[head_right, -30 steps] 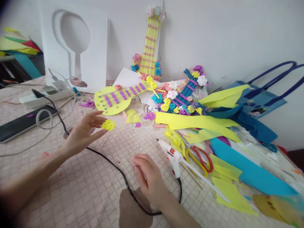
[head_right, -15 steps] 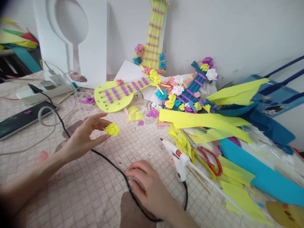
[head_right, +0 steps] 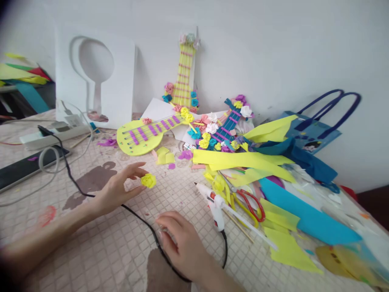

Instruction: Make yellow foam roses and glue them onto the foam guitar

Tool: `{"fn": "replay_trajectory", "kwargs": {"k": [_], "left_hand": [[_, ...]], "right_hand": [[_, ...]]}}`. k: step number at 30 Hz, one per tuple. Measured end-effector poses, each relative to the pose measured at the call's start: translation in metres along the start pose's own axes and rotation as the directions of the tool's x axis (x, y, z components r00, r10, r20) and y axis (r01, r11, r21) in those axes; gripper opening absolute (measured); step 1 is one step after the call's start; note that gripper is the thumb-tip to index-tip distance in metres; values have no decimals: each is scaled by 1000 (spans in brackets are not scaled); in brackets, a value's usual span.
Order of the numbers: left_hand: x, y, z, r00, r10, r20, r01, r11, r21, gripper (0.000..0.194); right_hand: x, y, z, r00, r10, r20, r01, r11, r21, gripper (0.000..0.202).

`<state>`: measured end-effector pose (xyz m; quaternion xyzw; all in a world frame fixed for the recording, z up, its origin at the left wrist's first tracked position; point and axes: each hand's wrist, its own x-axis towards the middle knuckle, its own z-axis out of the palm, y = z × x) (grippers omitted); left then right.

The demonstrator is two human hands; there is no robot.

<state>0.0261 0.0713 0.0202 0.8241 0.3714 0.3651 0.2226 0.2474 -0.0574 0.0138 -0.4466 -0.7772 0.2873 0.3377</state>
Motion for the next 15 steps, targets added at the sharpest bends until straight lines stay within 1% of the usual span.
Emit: {"fn": "replay_trajectory", "kwargs": {"k": [3, 5, 6, 8, 10, 12, 15], "left_hand": [[11, 2, 7, 999, 34, 31, -36, 996, 76, 55], [20, -1, 11, 998, 52, 30, -55, 991, 126, 53], [25, -4, 13, 998, 49, 43, -54, 991, 124, 53], [35, -12, 16, 997, 5, 72, -12, 995, 99, 52], [41, -18, 19, 996, -52, 72, 45, 995, 93, 52], [44, -23, 21, 997, -57, 58, 51, 994, 97, 52], [42, -25, 23, 997, -64, 49, 58, 992, 109, 51]], "right_hand": [[-1, 0, -1, 1000, -9, 2, 9, 1000, -6, 29], [-2, -1, -1, 1000, -17, 1, 17, 1000, -14, 28], [-2, -1, -2, 1000, -21, -2, 21, 1000, -16, 28], [-3, -3, -2, 999, -35, -8, 35, 999, -16, 27], [-4, -4, -3, 999, -47, -15, 47, 999, -20, 27], [-4, -4, -3, 998, -52, -18, 52, 998, -29, 27], [-4, -2, -3, 998, -64, -11, 63, 997, -39, 27]]}}
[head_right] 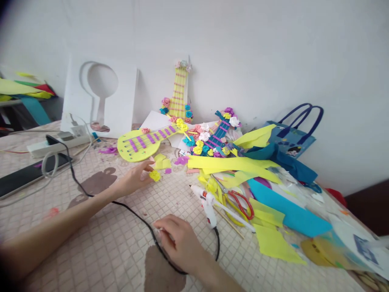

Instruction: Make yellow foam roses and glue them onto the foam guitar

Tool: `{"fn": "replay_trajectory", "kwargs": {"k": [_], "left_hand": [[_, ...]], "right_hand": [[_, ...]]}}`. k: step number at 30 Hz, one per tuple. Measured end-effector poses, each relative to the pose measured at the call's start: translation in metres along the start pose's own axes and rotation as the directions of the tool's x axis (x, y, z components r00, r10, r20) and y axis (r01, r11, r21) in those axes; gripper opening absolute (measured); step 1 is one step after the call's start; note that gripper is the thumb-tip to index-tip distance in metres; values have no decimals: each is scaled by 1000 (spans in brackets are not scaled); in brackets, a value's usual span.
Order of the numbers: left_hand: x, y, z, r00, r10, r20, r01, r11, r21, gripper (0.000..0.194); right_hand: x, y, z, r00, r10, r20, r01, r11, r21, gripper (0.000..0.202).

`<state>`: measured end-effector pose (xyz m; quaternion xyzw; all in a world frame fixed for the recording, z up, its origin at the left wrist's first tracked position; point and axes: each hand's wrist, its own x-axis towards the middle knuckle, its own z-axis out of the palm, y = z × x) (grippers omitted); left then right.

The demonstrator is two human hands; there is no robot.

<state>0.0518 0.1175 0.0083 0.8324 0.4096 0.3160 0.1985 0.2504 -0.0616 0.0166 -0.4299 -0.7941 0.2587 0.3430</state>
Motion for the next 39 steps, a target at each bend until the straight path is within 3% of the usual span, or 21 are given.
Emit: {"fn": "replay_trajectory", "kwargs": {"k": [12, 18, 21, 23, 24, 25, 27, 28, 29, 31, 34, 39], "left_hand": [[-10, -4, -8, 999, -30, 15, 30, 1000, 0, 52], [-12, -10, -8, 1000, -26, -10, 25, 999, -26, 53], [-12, -15, -9, 1000, -29, -8, 29, 999, -37, 54], [-12, -18, -9, 999, -36, -7, 36, 998, -44, 55], [-11, -18, -9, 999, -40, -8, 39, 998, -48, 55], [-11, -19, -9, 999, -44, -9, 43, 998, -52, 55], [-11, -18, -9, 999, -52, -10, 51, 997, -60, 55], [-11, -16, -9, 998, -55, -10, 55, 996, -64, 55], [-11, -15, -9, 998, -58, -7, 57, 996, -68, 56], [-12, -13, -10, 998, -61, -2, 61, 995, -76, 56], [-13, -13, -11, 998, -63, -8, 62, 994, -84, 56], [-14, -17, -12, 998, -55, -29, 52, 993, -104, 54]], "right_hand": [[-3, 8, 1, 998, -57, 15, 57, 998, -25, 22], [-8, 13, -14, 994, -112, 13, 112, 982, -155, 21], [-27, 16, -25, 994, -87, -67, 63, 954, -294, 15], [-46, 19, -31, 979, -11, -203, -63, 933, -354, 10], [-55, 21, -34, 954, 39, -296, -149, 921, -359, 9], [-63, 24, -37, 900, 93, -426, -258, 901, -348, 8], [-74, 30, -43, 725, 195, -660, -466, 845, -262, 14], [-76, 34, -47, 658, 237, -715, -529, 821, -215, 25], [-76, 38, -50, 638, 275, -719, -565, 802, -194, 34], [-67, 45, -58, 701, 329, -633, -586, 772, -246, 44], [-47, 50, -66, 797, 393, -460, -567, 749, -342, 35], [-23, 52, -70, 863, 379, -334, -481, 818, -314, 25]]}}
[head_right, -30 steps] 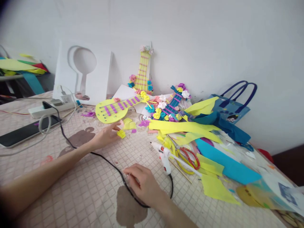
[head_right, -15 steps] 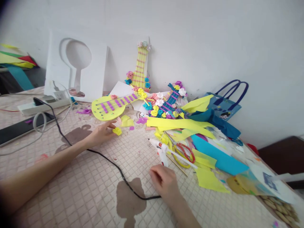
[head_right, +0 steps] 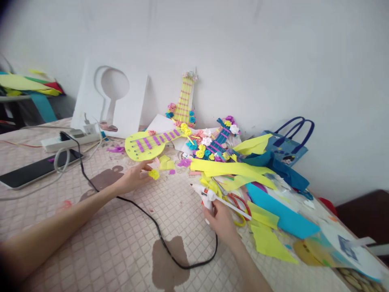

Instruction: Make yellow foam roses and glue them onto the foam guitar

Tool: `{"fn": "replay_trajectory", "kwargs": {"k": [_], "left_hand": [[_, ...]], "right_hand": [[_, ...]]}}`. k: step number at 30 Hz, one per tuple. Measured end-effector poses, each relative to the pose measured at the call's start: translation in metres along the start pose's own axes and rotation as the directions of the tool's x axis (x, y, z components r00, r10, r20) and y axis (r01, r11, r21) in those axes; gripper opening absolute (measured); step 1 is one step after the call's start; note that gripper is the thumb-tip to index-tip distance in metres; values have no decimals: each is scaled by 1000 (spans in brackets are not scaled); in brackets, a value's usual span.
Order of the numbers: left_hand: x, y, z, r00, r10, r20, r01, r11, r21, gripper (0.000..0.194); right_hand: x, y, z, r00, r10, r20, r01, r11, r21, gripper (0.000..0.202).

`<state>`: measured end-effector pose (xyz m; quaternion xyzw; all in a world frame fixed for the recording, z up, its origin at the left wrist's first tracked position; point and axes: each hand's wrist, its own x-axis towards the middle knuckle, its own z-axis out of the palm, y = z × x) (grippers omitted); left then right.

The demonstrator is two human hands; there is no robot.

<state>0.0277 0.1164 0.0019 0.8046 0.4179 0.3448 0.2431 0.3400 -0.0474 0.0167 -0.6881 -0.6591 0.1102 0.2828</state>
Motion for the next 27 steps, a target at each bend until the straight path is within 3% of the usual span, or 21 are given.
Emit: {"fn": "replay_trajectory", "kwargs": {"k": [7, 16, 20, 27], "left_hand": [[-5, 4, -4, 1000, 15, -19, -16, 1000, -27, 54], [-10, 7, -5, 1000, 4, 5, -4, 999, -35, 55], [-10, 6, -4, 1000, -4, 26, 6, 999, -45, 56], [-9, 7, -6, 1000, -20, 19, 21, 998, -64, 57]], "right_hand": [[24, -2, -3, 996, -39, -83, 41, 999, 26, 31], [17, 6, 29, 988, -153, -24, 146, 974, -174, 31], [15, 6, 24, 982, -188, 17, 188, 975, -120, 38], [13, 6, 14, 991, -123, 58, 129, 984, -120, 40]]}}
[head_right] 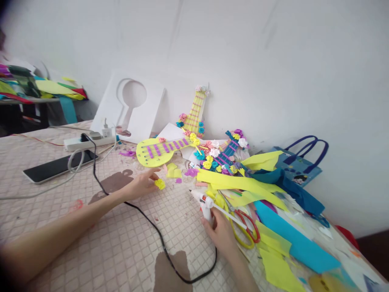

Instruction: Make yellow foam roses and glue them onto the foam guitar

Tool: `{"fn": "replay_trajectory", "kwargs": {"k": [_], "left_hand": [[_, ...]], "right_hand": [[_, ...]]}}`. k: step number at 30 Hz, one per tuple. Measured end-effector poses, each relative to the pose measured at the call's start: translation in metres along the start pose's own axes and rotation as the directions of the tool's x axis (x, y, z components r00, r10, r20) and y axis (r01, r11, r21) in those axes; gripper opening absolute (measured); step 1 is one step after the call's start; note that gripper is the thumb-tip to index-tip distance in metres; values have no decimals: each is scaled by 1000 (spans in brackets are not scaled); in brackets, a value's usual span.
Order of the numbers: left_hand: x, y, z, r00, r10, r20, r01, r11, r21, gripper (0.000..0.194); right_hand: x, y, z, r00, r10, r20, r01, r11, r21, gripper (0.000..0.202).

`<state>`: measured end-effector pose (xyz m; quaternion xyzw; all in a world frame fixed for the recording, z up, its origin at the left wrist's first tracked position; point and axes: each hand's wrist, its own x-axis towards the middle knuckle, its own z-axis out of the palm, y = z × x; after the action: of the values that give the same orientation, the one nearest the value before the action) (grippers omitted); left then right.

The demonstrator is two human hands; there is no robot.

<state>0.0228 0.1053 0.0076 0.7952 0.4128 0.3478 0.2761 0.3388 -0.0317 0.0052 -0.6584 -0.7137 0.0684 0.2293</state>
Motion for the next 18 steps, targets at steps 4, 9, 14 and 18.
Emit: {"fn": "replay_trajectory", "kwargs": {"k": [4, 9, 14, 18], "left_hand": [[1, 2, -6, 1000, -24, 1, 24, 999, -29, 56], [3, -4, -10, 999, -39, 36, 42, 995, -95, 58], [3, -7, -10, 999, -42, 35, 45, 993, -104, 58], [4, -6, -10, 998, -44, 34, 48, 994, -103, 58]], "right_hand": [[-8, 8, -16, 999, 36, 19, -35, 999, -20, 38], [-28, 5, -33, 991, 75, 111, -80, 996, 36, 27], [-42, -26, -32, 982, -38, 183, 5, 984, 179, 27], [-35, -48, -30, 980, -124, 153, 98, 981, 167, 28]]}}
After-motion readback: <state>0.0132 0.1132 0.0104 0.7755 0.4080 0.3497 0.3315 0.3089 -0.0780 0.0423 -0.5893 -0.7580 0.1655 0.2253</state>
